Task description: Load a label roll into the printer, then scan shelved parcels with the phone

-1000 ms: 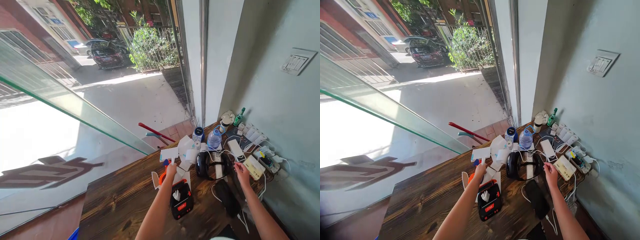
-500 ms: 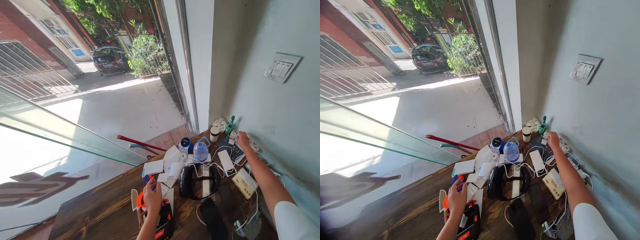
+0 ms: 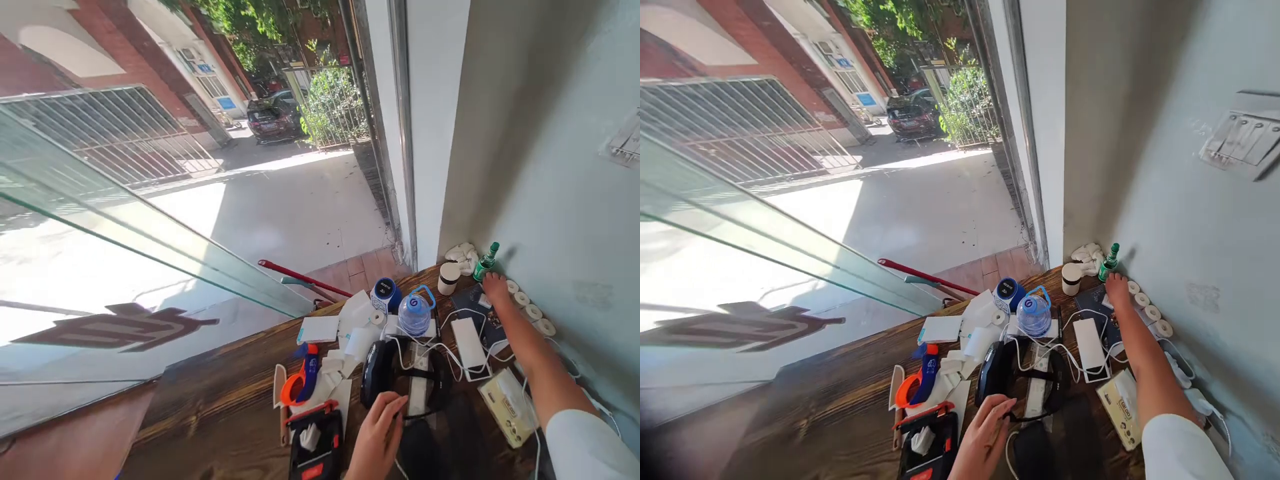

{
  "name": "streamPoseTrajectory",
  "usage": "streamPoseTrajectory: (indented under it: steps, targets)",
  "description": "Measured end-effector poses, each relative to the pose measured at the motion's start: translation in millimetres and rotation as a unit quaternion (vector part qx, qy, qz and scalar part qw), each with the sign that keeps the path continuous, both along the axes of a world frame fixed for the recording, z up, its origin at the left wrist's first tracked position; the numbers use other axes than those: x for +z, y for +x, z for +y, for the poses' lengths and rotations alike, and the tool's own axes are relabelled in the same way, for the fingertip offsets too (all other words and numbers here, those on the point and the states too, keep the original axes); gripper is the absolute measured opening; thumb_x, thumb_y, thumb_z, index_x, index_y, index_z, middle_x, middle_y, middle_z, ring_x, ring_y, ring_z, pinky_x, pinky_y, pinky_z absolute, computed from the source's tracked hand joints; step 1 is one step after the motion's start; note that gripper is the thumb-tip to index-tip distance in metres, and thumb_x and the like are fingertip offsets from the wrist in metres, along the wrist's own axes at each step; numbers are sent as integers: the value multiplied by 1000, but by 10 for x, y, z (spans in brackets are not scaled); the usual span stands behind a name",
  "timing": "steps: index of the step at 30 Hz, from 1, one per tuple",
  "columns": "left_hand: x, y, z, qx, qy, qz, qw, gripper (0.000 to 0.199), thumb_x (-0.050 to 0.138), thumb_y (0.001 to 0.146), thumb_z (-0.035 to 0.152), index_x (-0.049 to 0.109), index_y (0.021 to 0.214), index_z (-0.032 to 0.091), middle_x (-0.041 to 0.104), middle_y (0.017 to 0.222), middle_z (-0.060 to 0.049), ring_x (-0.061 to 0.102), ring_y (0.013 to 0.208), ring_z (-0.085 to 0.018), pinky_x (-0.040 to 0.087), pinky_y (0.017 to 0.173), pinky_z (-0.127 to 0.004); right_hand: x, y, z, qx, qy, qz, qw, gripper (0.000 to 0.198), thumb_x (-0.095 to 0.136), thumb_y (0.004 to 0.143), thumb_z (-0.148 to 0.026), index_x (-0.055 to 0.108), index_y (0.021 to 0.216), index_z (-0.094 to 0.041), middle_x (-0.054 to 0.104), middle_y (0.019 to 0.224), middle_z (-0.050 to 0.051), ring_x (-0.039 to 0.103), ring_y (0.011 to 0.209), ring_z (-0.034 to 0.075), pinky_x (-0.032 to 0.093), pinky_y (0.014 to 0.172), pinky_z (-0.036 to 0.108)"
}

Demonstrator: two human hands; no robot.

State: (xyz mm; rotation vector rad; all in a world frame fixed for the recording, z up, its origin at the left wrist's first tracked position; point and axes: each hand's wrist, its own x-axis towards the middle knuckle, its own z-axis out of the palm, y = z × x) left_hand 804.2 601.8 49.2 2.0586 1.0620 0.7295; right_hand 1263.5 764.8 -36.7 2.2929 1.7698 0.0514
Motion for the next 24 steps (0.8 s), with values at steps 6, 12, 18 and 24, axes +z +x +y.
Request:
streamPoseTrajectory:
  steps: [6,12,18,24]
  targets:
    - [99,-34,-135,5,-15,3,1000,36,42,96,12,64,121,24,66,103,-10,67,93,-17,58,83,-26,-38,22,-36,26,-1,-46,999,15,67,95,-28,67,101,-14,69,109,8,66,102,24,58,85,42]
    - [88,-242,-268,39,-17,-8,999,37,43,95,9,62,122,26,66,104,-7,67,92,-15,57,82,-23,-103,32,-54,25,16,-82,996,12,66,96,-26,67,98,-14,70,104,7,67,94,22,58,77,37]
    - [116,-314,-368,72,-53,-6,996,33,38,101,19,65,119,24,65,103,-11,67,92,-17,58,80,-25,-121,60,-30,24,24,-96,995,15,67,95,-28,67,94,-13,69,98,6,67,87,20,57,75,36]
    - [77,-364,-399,85,-28,-4,996,30,41,100,19,66,116,25,66,103,-9,68,93,-16,58,82,-22,-47,61,-78,38,14,-95,995,13,65,97,-28,67,96,-14,70,100,6,67,90,20,58,76,36]
